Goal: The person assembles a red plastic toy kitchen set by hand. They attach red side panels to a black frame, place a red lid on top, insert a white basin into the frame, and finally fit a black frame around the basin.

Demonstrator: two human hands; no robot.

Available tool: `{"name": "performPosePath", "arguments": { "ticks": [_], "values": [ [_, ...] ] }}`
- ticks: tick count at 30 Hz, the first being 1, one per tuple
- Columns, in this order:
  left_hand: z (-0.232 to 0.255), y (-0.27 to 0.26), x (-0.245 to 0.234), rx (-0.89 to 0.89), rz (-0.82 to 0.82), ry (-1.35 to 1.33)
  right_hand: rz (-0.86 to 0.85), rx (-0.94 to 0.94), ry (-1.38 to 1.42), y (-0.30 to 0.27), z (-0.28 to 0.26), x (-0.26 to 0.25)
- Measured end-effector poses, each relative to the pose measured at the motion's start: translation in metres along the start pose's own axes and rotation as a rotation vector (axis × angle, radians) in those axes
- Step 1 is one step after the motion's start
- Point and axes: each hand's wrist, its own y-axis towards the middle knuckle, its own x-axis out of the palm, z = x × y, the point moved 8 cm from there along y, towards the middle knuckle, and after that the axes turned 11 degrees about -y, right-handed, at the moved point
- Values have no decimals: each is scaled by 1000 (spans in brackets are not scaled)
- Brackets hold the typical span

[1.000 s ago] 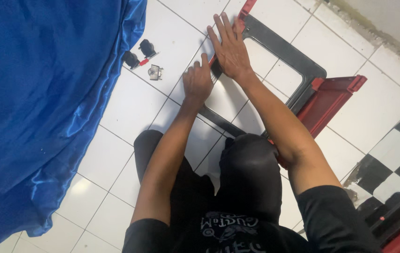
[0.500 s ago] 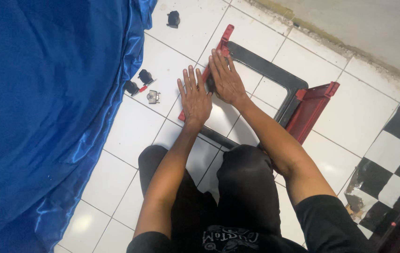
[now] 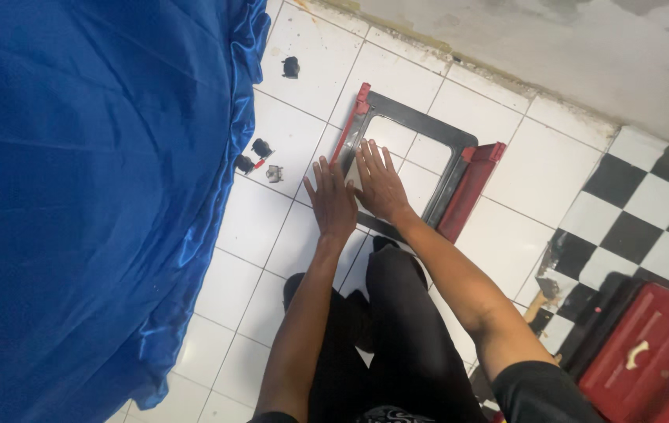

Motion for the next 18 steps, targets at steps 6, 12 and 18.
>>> {"name": "performPosePath", "arguments": {
  "ticks": [6,12,18],
  "values": [
    [57,-35,-83,-51,-33,-83,-51,55,64,-23,-27,-99],
    [118,-63,-158,-64,-77,-126,-34,100,-17,-46,-47,-196],
    [170,-71,-231,-26,-44,-156,-18,161,37,-61,-56,-280]
  ]
}}
